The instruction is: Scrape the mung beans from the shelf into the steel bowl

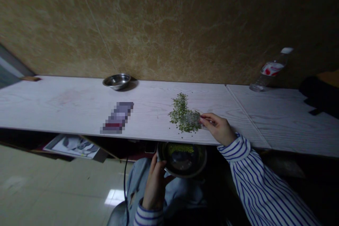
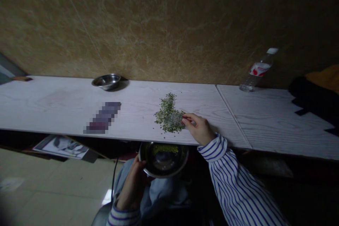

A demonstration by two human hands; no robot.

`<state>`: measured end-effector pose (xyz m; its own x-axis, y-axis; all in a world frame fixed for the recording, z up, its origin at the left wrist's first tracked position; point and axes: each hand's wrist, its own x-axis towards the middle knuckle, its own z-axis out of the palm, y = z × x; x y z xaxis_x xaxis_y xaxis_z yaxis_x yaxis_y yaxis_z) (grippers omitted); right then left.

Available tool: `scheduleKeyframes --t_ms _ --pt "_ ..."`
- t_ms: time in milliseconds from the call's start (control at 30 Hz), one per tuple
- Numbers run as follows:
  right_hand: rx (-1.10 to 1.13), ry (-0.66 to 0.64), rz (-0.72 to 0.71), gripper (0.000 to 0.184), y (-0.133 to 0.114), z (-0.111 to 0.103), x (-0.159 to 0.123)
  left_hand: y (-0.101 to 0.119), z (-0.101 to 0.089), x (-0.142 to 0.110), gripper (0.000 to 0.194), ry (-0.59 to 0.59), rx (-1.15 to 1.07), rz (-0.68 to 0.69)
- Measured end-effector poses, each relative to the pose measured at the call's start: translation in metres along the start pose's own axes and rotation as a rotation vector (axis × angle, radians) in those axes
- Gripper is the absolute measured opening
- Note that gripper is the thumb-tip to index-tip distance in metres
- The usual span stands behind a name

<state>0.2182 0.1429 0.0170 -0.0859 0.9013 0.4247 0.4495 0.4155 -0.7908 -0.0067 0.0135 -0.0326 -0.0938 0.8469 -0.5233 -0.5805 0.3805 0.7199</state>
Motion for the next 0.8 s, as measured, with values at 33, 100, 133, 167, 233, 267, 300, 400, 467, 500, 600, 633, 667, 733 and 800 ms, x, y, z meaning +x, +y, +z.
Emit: scheduleKeyframes --t_ms 33,100,133,167,233,267,300,400,467,500,600,633,667,733,800 --pt "-0.044 -0.003 -0.023 0.019 -0.001 0.000 -0.003 0.000 -0.001 0.000 0.061 0.002 0.001 0.004" --pt "-0.147 -0.004 -0.077 0.018 -0.003 0.001 -0.008 -0.001 -0.002 0.001 0.062 0.004 -0.003 0.010" --pt "-0.202 -0.001 -0.109 0.018 -0.005 0.001 -0.009 -0.001 -0.002 0.001 0.063 0.005 -0.004 0.010" --pt "-0.253 0.003 -0.143 0.017 -0.006 0.001 -0.010 -0.001 -0.001 0.001 0.064 0.007 -0.003 0.007" --pt "-0.333 0.013 -0.217 0.017 -0.010 0.002 -0.010 -0.001 -0.001 0.001 0.065 0.008 0.002 -0.004" --pt "-0.362 0.014 -0.252 0.016 -0.012 0.003 -0.010 -0.001 -0.001 0.001 0.064 0.006 0.007 -0.011" --pt "-0.384 0.012 -0.283 0.016 -0.014 0.003 -0.010 -0.001 -0.001 0.001 0.062 0.001 0.012 -0.016" --pt "-0.418 0.001 -0.342 0.016 -0.018 0.004 -0.013 0.000 -0.002 0.001 0.059 -0.008 0.024 -0.025" --pt "-0.420 -0.005 -0.360 0.016 -0.019 0.003 -0.016 0.000 -0.003 0.001 0.058 -0.011 0.030 -0.022" --pt "-0.417 -0.006 -0.365 0.016 -0.020 0.002 -0.018 0.000 -0.004 0.002 0.058 -0.018 0.031 -0.020" --pt "-0.414 0.018 -0.374 0.015 -0.020 -0.001 -0.022 -0.001 -0.005 0.002 0.057 -0.035 0.024 -0.020" --pt "-0.418 0.027 -0.375 0.015 -0.020 -0.002 -0.023 -0.001 -0.004 0.002 0.057 -0.031 0.022 -0.021" --pt "-0.423 0.035 -0.375 0.015 -0.020 -0.003 -0.024 -0.002 -0.004 0.002 0.057 -0.025 0.024 -0.020" --pt "-0.432 0.040 -0.371 0.014 -0.020 -0.003 -0.025 -0.002 -0.003 0.002 0.057 -0.019 0.028 -0.012" --pt "-0.434 0.033 -0.360 0.015 -0.020 -0.003 -0.027 -0.003 -0.002 0.002 0.058 -0.016 0.030 -0.006"
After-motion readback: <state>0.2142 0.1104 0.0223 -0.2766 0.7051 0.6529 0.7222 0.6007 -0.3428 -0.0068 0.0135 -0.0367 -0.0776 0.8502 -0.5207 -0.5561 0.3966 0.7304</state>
